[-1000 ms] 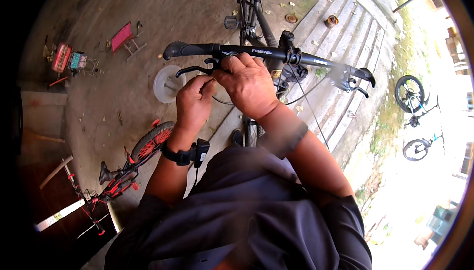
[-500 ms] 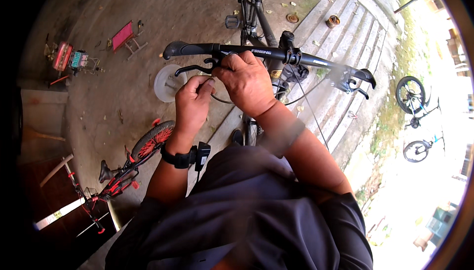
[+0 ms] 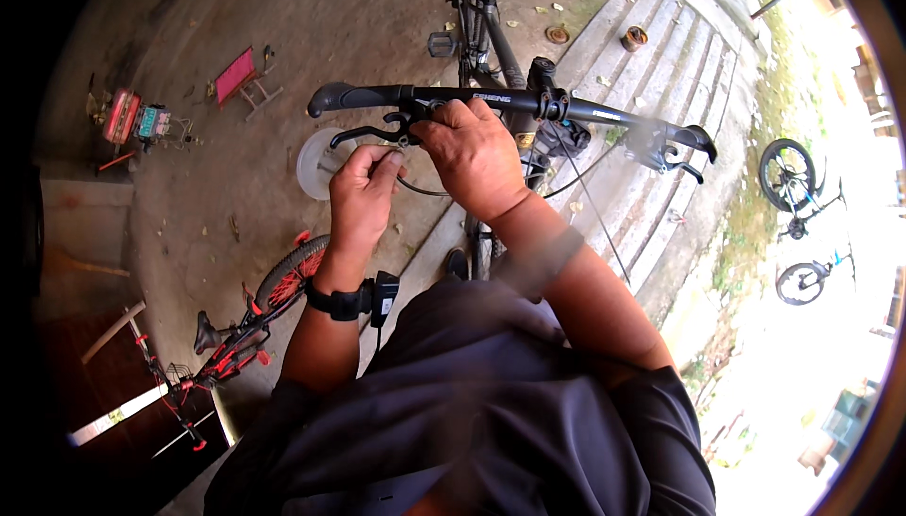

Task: The person adjusts the brake cable on a black mountain bike, routing it along the handlebar and securing it with a zip tie. They then move to a red bicycle, briefly hold its handlebar, and return to the black bike to continue tightening the cable near the shifter.

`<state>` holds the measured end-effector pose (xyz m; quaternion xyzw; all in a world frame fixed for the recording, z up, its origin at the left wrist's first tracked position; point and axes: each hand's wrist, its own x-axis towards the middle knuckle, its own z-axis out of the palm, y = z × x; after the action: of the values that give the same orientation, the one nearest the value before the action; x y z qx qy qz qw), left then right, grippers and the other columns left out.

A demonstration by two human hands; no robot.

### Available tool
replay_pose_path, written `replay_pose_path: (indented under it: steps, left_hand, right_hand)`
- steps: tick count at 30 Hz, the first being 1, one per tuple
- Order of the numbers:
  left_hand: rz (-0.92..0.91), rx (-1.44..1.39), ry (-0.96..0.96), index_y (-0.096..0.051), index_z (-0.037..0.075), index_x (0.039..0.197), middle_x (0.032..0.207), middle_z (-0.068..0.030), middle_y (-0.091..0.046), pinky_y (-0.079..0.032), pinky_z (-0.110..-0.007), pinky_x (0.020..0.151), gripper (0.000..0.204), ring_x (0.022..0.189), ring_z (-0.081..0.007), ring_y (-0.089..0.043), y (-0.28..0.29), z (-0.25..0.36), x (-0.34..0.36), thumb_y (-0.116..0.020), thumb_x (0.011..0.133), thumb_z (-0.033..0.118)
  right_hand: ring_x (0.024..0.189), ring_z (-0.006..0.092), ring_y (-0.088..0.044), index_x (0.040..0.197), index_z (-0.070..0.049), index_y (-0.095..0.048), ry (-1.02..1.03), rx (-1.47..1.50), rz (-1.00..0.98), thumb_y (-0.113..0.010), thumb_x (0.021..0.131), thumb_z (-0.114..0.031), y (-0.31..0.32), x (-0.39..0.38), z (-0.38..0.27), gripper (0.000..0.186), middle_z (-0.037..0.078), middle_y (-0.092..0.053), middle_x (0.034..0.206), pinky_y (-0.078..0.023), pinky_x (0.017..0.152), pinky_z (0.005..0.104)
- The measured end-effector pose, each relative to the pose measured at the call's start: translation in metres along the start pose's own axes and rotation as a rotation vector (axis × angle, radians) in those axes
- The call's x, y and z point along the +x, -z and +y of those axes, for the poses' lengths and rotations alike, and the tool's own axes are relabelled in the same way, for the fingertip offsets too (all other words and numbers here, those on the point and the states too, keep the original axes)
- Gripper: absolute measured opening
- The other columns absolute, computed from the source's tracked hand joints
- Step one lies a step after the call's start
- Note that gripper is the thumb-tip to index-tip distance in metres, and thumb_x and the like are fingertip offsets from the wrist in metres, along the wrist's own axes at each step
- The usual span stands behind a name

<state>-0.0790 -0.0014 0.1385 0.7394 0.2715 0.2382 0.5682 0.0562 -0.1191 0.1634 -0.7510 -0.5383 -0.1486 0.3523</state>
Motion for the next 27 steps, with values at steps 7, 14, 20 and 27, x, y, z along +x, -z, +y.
replay_pose_path:
  steps: [7, 14, 20, 27]
  left_hand:
    - [-0.003, 0.038, -0.038, -0.065, 0.002, 0.095, 0.078, -0.0002, -0.066, -0.046, -0.023, 0.062, 0.010, 0.066, -0.0053, -0.054, -0.002, 0.004, -0.002, -0.064, 0.098, 0.011]
    - [0.008, 0.072, -0.082, -0.065, 0.001, 0.096, 0.078, -0.0006, -0.066, -0.046, -0.023, 0.062, 0.010, 0.067, -0.0055, -0.055, -0.002, 0.007, -0.005, -0.064, 0.098, 0.011]
    - [0.041, -0.285, 0.106, -0.064, 0.004, 0.100, 0.083, -0.0013, -0.068, -0.045, -0.020, 0.061, 0.010, 0.068, -0.0051, -0.056, -0.015, 0.001, -0.009, -0.064, 0.100, 0.013]
    - [-0.013, -0.380, 0.135, -0.063, 0.003, 0.100, 0.086, -0.0024, -0.068, -0.046, -0.020, 0.064, 0.008, 0.072, -0.0061, -0.058, -0.013, -0.003, -0.007, -0.062, 0.101, 0.011]
  right_hand:
    - [0.086, 0.0258, -0.059, 0.095, -0.014, -0.075, -0.012, 0.032, -0.014, -0.070, 0.077, -0.009, 0.003, 0.001, 0.001, 0.019, 0.004, -0.062, 0.090, -0.052, 0.077, 0.0357]
    - [0.087, 0.0268, -0.060, 0.096, -0.014, -0.075, -0.025, 0.046, -0.029, -0.072, 0.076, -0.008, 0.003, 0.001, 0.001, 0.021, 0.004, -0.062, 0.091, -0.052, 0.078, 0.0363]
    - [0.087, 0.0275, -0.060, 0.097, -0.013, -0.072, -0.050, 0.096, 0.006, -0.074, 0.073, -0.006, 0.007, 0.000, -0.004, 0.025, 0.005, -0.063, 0.093, -0.051, 0.079, 0.0373]
    - [0.084, 0.0290, -0.062, 0.096, -0.008, -0.067, -0.111, 0.204, -0.063, -0.073, 0.078, -0.006, 0.015, -0.030, -0.027, 0.019, 0.009, -0.063, 0.091, -0.052, 0.076, 0.0375]
